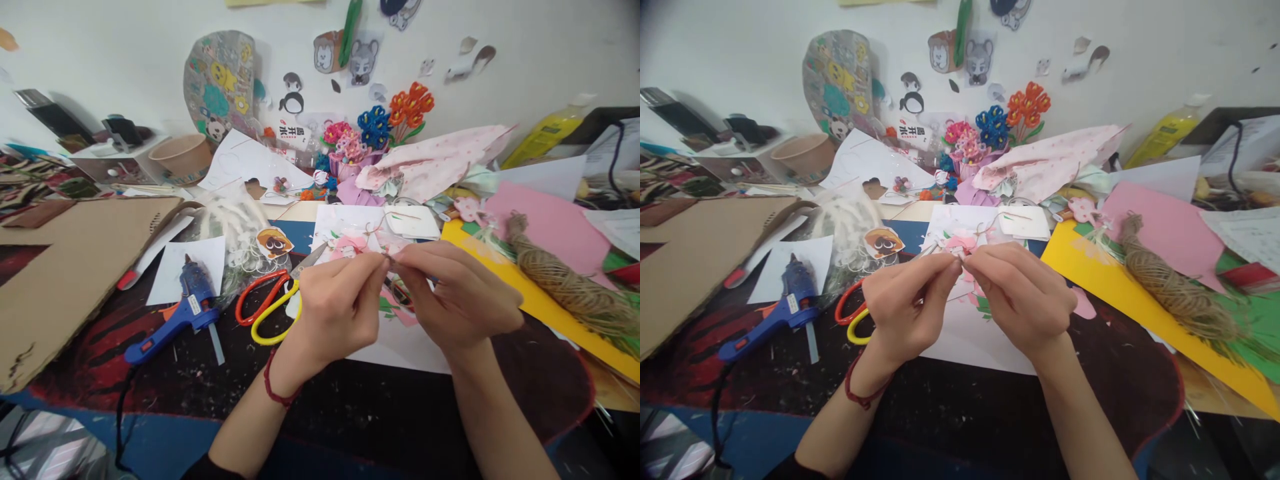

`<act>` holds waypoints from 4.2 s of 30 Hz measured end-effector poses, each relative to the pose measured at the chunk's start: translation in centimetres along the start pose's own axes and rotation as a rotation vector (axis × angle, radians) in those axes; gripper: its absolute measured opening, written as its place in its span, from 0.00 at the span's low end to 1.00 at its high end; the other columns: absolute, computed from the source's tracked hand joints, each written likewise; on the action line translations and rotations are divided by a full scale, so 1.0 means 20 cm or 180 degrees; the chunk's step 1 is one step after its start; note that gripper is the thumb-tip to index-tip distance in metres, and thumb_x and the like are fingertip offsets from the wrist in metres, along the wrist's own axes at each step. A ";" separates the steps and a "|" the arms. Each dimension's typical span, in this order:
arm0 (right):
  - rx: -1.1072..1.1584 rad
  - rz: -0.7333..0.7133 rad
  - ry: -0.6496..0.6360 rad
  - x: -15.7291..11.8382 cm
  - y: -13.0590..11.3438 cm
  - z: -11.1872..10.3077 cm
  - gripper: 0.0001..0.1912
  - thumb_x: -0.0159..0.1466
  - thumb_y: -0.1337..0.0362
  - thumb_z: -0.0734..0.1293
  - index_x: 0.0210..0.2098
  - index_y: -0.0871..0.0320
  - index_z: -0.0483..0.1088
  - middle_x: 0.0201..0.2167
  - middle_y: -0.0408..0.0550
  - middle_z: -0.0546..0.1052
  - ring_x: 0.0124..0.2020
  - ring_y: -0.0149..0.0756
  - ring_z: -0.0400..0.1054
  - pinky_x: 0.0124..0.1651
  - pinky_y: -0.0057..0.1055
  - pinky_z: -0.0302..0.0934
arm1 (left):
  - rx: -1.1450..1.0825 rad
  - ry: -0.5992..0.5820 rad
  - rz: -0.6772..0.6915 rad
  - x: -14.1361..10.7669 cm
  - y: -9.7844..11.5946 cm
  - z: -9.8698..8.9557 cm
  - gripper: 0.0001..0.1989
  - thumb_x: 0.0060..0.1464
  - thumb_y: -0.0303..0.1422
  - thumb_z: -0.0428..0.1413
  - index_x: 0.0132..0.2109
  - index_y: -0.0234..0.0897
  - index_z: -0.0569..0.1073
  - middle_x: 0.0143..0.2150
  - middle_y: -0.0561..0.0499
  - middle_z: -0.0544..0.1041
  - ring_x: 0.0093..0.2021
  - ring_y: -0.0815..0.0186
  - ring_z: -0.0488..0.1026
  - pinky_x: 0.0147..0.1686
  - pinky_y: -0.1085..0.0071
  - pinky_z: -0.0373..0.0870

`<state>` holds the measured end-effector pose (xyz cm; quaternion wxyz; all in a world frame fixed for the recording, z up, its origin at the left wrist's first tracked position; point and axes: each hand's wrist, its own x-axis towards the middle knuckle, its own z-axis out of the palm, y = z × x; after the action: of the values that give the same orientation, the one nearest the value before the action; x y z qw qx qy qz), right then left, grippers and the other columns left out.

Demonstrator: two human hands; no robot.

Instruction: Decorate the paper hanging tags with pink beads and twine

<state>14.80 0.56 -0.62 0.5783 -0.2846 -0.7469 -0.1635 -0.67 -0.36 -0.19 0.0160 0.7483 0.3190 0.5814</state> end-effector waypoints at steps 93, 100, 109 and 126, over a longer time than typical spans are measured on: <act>-0.0188 0.0671 -0.0081 0.00 -0.01 0.00 0.11 0.59 0.73 0.72 0.38 0.51 0.74 0.30 0.40 0.80 0.30 0.33 0.75 0.34 0.30 0.71 | 0.0467 0.0012 0.0086 -0.02 -0.02 0.03 0.04 0.60 0.24 0.54 0.36 0.36 0.71 0.22 0.57 0.65 0.22 0.74 0.59 0.23 0.73 0.56; -0.0197 0.0225 0.0037 0.00 0.00 0.00 0.15 0.57 0.77 0.72 0.41 0.54 0.74 0.30 0.41 0.80 0.31 0.33 0.76 0.36 0.30 0.71 | 0.0380 -0.0023 0.0138 -0.01 -0.02 0.03 0.05 0.60 0.23 0.54 0.36 0.35 0.72 0.23 0.56 0.67 0.23 0.74 0.61 0.25 0.73 0.58; -0.0393 0.0112 0.0155 -0.01 0.01 0.00 0.17 0.56 0.78 0.72 0.42 0.54 0.75 0.31 0.43 0.81 0.32 0.36 0.76 0.38 0.32 0.73 | 0.0463 0.0106 0.0135 0.00 -0.02 0.04 0.04 0.60 0.25 0.57 0.35 0.36 0.73 0.21 0.57 0.68 0.23 0.73 0.62 0.25 0.72 0.57; -0.0958 -0.1046 -0.0255 -0.05 -0.04 -0.13 0.14 0.55 0.80 0.72 0.40 0.64 0.77 0.39 0.53 0.81 0.44 0.45 0.78 0.45 0.36 0.75 | -0.0339 -0.0135 -0.0002 -0.01 -0.01 0.02 0.12 0.58 0.17 0.49 0.36 0.34 0.75 0.24 0.55 0.71 0.26 0.74 0.66 0.28 0.75 0.62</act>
<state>16.38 -1.84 -0.84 0.4647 -0.2485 -0.7728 -0.3537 -0.51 -0.16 -0.61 0.0628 0.7584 0.2875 0.5815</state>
